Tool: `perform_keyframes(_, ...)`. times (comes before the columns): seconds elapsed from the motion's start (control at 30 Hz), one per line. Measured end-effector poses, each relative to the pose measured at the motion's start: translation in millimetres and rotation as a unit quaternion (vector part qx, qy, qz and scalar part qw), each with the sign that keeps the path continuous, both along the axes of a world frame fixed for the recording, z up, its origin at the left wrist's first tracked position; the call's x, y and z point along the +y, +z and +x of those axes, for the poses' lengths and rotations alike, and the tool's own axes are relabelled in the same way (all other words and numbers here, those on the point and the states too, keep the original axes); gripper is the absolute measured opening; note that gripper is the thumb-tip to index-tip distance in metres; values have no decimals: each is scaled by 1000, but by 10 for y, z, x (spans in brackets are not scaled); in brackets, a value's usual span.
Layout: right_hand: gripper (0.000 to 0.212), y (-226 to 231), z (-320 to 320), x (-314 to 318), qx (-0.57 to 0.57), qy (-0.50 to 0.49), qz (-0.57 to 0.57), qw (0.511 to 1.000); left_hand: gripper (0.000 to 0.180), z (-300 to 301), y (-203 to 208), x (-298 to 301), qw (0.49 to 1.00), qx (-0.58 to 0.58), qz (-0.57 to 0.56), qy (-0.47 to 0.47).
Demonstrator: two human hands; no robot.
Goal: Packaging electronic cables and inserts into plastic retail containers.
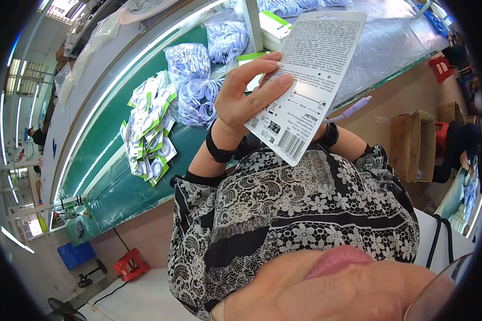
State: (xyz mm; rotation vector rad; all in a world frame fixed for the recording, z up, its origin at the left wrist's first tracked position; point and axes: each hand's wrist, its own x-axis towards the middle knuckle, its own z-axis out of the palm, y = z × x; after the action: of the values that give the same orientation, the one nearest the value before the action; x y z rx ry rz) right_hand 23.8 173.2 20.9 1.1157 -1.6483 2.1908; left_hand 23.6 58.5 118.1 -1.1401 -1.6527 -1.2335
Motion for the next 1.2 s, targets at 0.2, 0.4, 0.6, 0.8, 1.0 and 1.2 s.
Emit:
perform_keyframes(0.2, 46, 152, 169, 107, -199, 144, -150, 958, 45, -52, -19, 7, 999, 32, -19, 8)
perform_keyframes(0.4, 38, 264, 315, 90, -433, 230, -350, 798, 39, -83, -39, -1, 1000, 11, -18, 9)
perform_keyframes(0.6, 8, 150, 120, 324, -294, 177, -436, 832, 20, -132, -177, 23, 976, -202, 60, 55)
perform_keyframes(0.8, 14, 545, -1, 372, 96, -281, -13, 955, 30, -213, -372, 217, 773, -495, 349, -188)
perform_keyframes(1.0, 12, 595, -190, 438, 120, -414, 143, 891, 29, -184, -448, 261, 805, -474, 328, -140)
perform_keyframes(1.2, 11, 631, -155, 450, 126, -407, 231, 875, 27, -160, -445, 270, 804, -468, 338, -142)
